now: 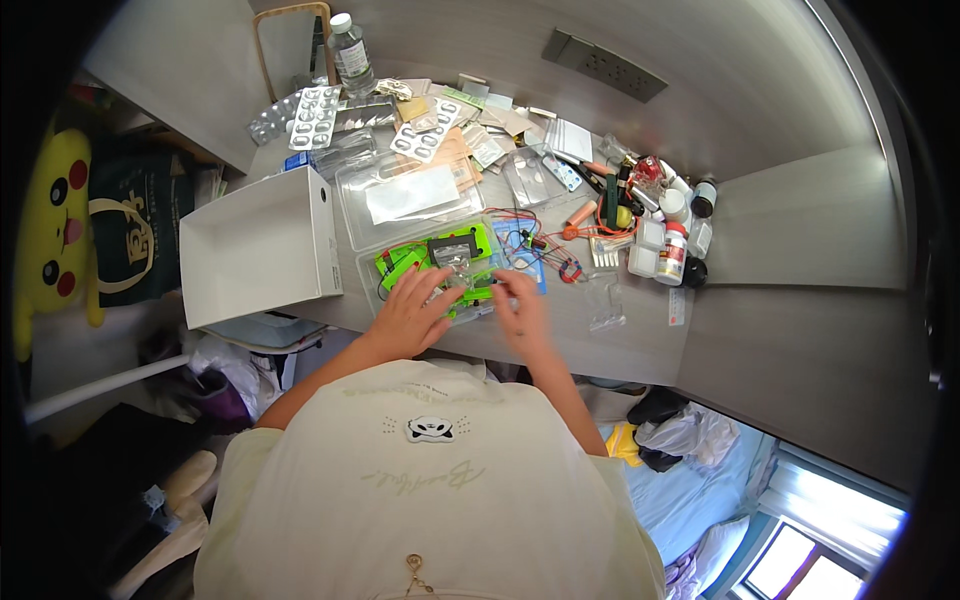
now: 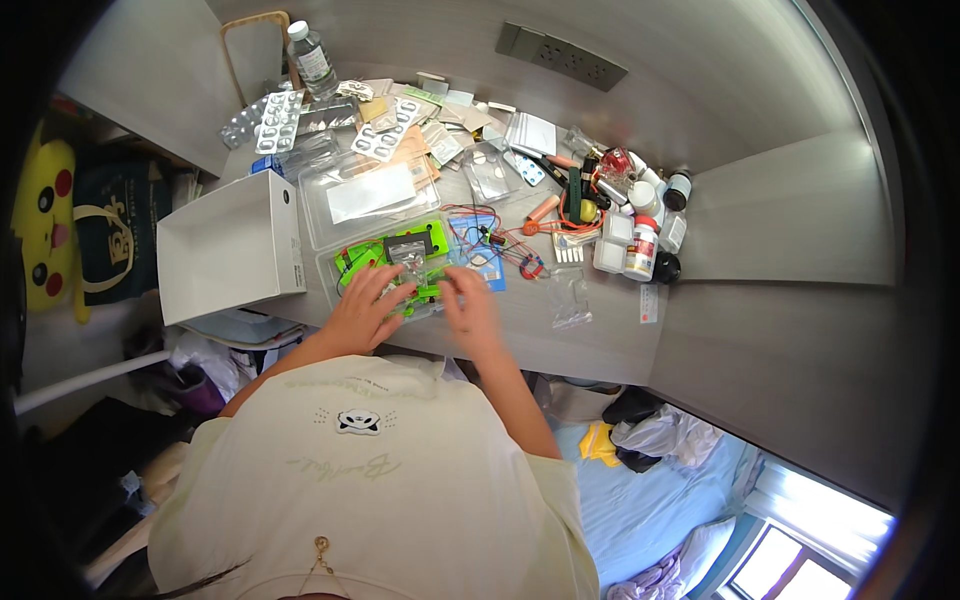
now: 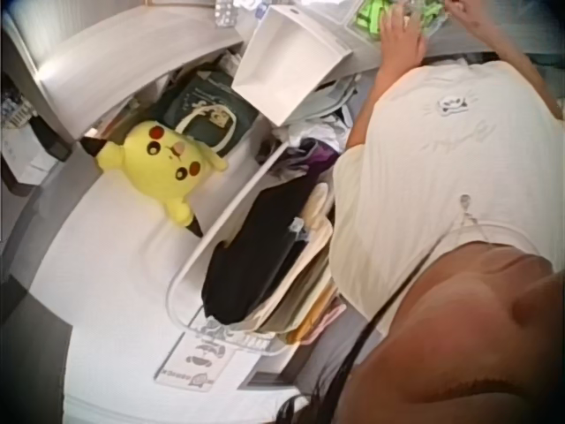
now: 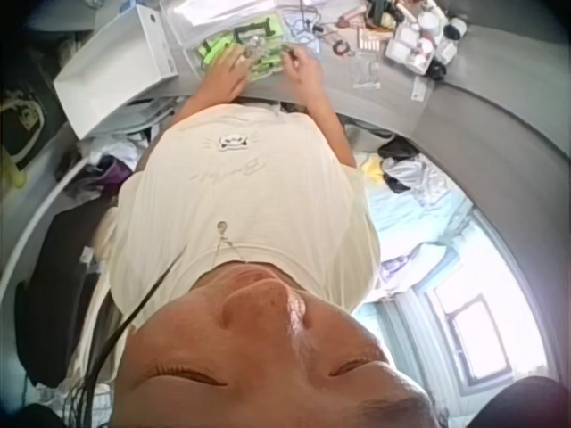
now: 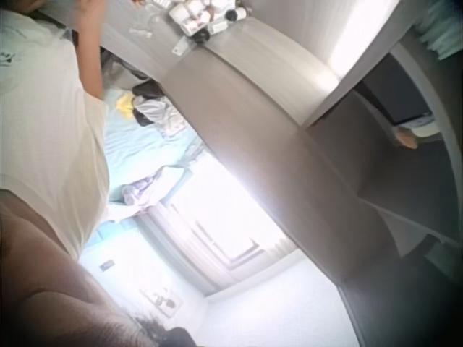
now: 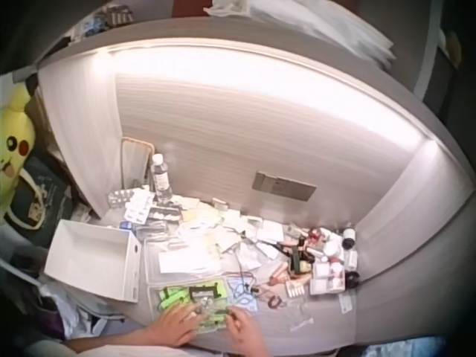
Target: The person organizes a cluttered desk by sorting various items into a white box and a clear plastic container. They place a brown wallet, a water bottle, and green electronic components into the containers. They also handle a small robot toy and a red object before placing them on the shelf.
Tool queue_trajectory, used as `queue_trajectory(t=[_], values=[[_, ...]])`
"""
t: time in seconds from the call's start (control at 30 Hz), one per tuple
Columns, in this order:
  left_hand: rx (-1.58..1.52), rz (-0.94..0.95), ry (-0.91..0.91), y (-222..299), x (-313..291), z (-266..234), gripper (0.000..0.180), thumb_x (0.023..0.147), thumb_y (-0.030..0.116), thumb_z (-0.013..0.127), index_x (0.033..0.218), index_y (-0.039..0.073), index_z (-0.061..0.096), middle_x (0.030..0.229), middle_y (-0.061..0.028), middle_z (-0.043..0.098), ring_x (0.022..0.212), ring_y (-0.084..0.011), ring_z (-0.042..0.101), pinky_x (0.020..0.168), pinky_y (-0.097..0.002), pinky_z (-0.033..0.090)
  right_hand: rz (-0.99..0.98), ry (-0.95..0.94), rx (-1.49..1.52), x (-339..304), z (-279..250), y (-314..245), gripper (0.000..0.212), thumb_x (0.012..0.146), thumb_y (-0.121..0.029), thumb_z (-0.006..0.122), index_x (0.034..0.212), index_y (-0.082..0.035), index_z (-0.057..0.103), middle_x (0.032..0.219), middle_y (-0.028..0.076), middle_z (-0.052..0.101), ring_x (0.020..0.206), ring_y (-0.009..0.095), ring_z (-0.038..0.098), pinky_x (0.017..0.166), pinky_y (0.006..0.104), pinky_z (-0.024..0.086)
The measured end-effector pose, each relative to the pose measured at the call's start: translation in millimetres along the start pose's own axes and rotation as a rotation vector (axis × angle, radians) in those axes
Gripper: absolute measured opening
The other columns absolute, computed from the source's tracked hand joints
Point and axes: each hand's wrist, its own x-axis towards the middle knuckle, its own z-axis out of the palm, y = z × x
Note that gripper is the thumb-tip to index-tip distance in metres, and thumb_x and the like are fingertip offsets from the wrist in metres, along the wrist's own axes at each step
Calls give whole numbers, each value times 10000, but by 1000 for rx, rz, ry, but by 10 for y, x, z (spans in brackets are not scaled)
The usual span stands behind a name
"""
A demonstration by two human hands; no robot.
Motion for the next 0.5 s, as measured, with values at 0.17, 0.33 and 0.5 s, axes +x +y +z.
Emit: queue_trajectory(t=[0.17,0.33,0.5], values=[[134,-26,-71,-26,168,74,630,828,280,677,1415,197,465,1493,-131,382,1352,-339,377,1102,-546,294,252,13,-217,-264,-693,337,187,888,-101,656,1049,-6,651,968,147,633,812,222,624,734,330,514],[198,-4,-80,-31,301,224,625,829,274,685,1413,220,468,1492,-97,401,1360,-333,380,1101,-536,302,43,-127,-446,-807,-499,523,199,874,-104,644,1057,-29,631,981,154,613,899,312,622,767,418,515],[183,32,-28,-122,401,242,575,803,160,692,1352,213,528,1385,-67,500,1244,-303,472,1020,-490,385,178,-66,-570,-833,-158,581,165,874,-88,622,1030,-33,616,983,166,606,909,352,608,783,440,508]])
